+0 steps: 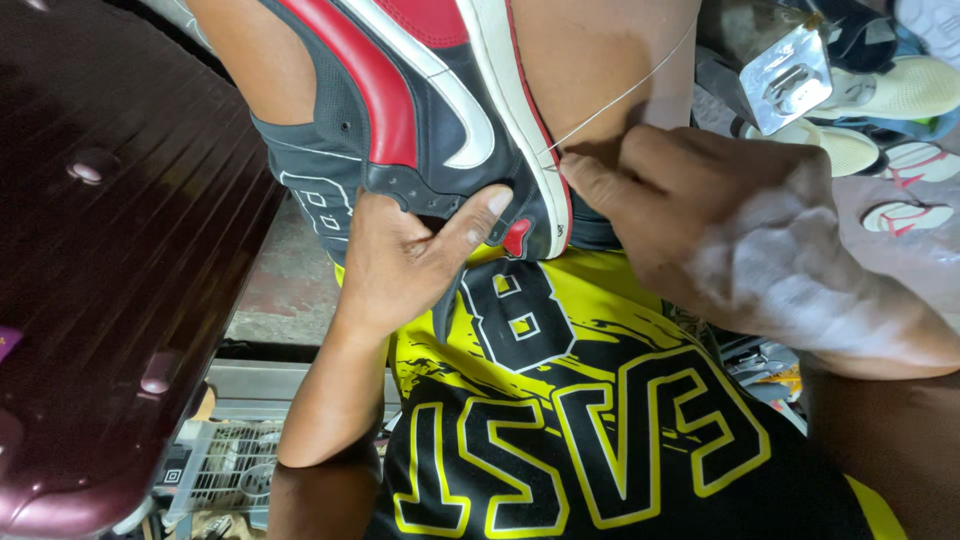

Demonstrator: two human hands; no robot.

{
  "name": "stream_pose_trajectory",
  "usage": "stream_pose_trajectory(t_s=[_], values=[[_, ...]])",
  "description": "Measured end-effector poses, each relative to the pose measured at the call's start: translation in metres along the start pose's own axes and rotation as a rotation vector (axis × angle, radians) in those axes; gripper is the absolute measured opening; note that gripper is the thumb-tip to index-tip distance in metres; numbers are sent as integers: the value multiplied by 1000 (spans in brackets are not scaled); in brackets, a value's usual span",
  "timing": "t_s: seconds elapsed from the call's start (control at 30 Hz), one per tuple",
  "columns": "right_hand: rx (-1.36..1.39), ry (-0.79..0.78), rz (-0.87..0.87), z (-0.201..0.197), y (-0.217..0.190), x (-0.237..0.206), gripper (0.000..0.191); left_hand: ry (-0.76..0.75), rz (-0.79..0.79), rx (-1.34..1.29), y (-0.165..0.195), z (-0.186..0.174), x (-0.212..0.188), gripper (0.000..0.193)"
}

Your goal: The person holds a black, red, and white sneaker on their lap and repeatedly inserts a needle with white thread through the sole edge, pulling the thread to stitch the shoe. The hands rotate the shoe slightly to access different sections of the sole while continuing the sewing motion.

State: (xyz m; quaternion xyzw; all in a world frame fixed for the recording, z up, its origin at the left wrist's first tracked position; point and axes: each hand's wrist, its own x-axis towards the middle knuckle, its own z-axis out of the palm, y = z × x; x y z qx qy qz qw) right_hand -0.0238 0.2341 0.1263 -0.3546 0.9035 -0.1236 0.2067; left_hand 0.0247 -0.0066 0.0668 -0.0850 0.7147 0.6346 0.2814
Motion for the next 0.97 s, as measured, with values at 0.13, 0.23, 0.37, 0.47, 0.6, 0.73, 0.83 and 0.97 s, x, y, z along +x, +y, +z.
stream_pose_trajectory(t_s=[0.13, 0.23, 0.37, 0.47, 0.6, 0.73, 0.83, 0.97], values=[[-48, 9, -133, -4, 3, 15, 30, 1, 26, 6, -5, 0, -1, 16], [-57, 11, -228, 2, 10, 23, 37, -3, -46, 69, -8, 0, -1, 11], [48, 7, -292, 20, 11, 36, 27, 22, 54, 32, -10, -1, 1, 15], [113, -1, -253, 26, 13, 38, 21, 39, 122, -19, -9, -2, 3, 18], [96, 87, -222, 25, 10, 36, 13, 28, 138, -9, -12, -19, -12, 12], [114, 95, -130, 26, 14, 35, 14, 466, -48, -284, -24, -50, -36, 7], [235, 57, -96, 26, 12, 31, 13, 612, -81, 67, -50, -94, -48, 16], [405, 52, -62, 29, 15, 32, 13, 767, 191, 556, -84, -107, -70, 19]])
